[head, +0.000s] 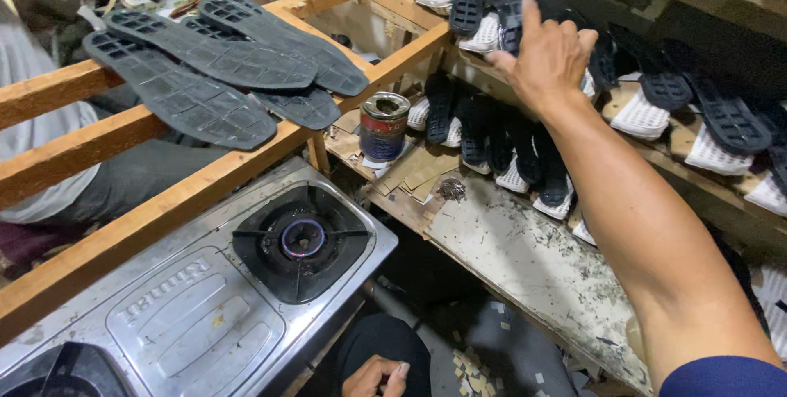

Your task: The person sits on the floor of a shoe workshop, takes rubber shoe soles from a rack, and applies glue to the sole surfaces by hand from a cup of adhesive. They rub the glue over each sole, place finished soles on the rack, and pick up the next sole to repeat the process.

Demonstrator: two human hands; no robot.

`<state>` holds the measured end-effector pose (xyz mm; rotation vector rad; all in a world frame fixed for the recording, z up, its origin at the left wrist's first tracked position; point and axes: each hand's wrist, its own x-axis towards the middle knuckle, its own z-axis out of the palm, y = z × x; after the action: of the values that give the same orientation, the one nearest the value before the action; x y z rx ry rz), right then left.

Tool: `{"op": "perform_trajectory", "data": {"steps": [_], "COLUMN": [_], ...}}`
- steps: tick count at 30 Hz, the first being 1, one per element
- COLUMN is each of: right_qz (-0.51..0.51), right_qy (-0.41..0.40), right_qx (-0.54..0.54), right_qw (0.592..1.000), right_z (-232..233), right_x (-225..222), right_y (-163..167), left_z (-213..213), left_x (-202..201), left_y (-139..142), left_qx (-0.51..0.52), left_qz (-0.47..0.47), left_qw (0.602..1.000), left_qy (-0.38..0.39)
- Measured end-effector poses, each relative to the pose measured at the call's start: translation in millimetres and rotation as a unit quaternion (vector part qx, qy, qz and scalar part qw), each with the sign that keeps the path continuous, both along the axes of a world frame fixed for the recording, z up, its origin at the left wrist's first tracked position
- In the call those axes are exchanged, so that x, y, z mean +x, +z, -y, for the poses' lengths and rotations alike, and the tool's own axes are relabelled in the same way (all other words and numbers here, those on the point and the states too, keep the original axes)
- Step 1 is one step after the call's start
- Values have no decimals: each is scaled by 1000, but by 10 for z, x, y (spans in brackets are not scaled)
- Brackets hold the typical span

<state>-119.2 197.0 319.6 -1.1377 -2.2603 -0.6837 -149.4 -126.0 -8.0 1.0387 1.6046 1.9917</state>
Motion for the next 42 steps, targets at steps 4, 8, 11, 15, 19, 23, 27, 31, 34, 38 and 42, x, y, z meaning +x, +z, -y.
{"op": "perform_trajectory", "data": {"steps": [4, 8, 11, 15, 19, 23, 27, 31, 34, 38, 42], "right_qz": [28, 49, -6, -82, -88, -62, 21, 13, -5, 6, 61], "right_qy": [37, -13, 7, 71, 65, -38, -97, -48, -18, -59, 45], "right_qx": [38, 8, -68, -64, -41, -95, -193, -177, -154, -143, 47], "right_qw": [998, 999, 998, 992, 993, 993, 976, 983, 988, 988, 996], "right_z": [61, 62, 21, -43, -33, 19, -10, -93, -129, -26, 384], "right_x": [245, 629, 914, 1147, 1264, 1246, 1213, 1298, 1388, 1477, 1723], "right_y": [-63, -80, -54, 61, 137, 148, 171, 180, 157, 125, 10], "left_z": [-20, -11, -21, -17, -10, 0, 31, 87, 107, 128, 161], "left_x": [36, 105, 204, 316, 354, 360, 352, 311, 306, 322, 332], "left_y": [-5, -6, 13, 48, 57, 38, 16, -26, -81, -183, -301], "left_qx": [4, 30, 51, 39, 18, 16, -22, -29, -28, -61, -5], "left_qz": [-4, -25, -36, -27, -30, -25, -8, -26, -18, 3, -26], "left_qw": [999, 999, 998, 999, 999, 999, 999, 998, 998, 996, 998], "left_qy": [32, 31, 14, -1, -4, -19, -36, -54, -58, -68, -54]}}
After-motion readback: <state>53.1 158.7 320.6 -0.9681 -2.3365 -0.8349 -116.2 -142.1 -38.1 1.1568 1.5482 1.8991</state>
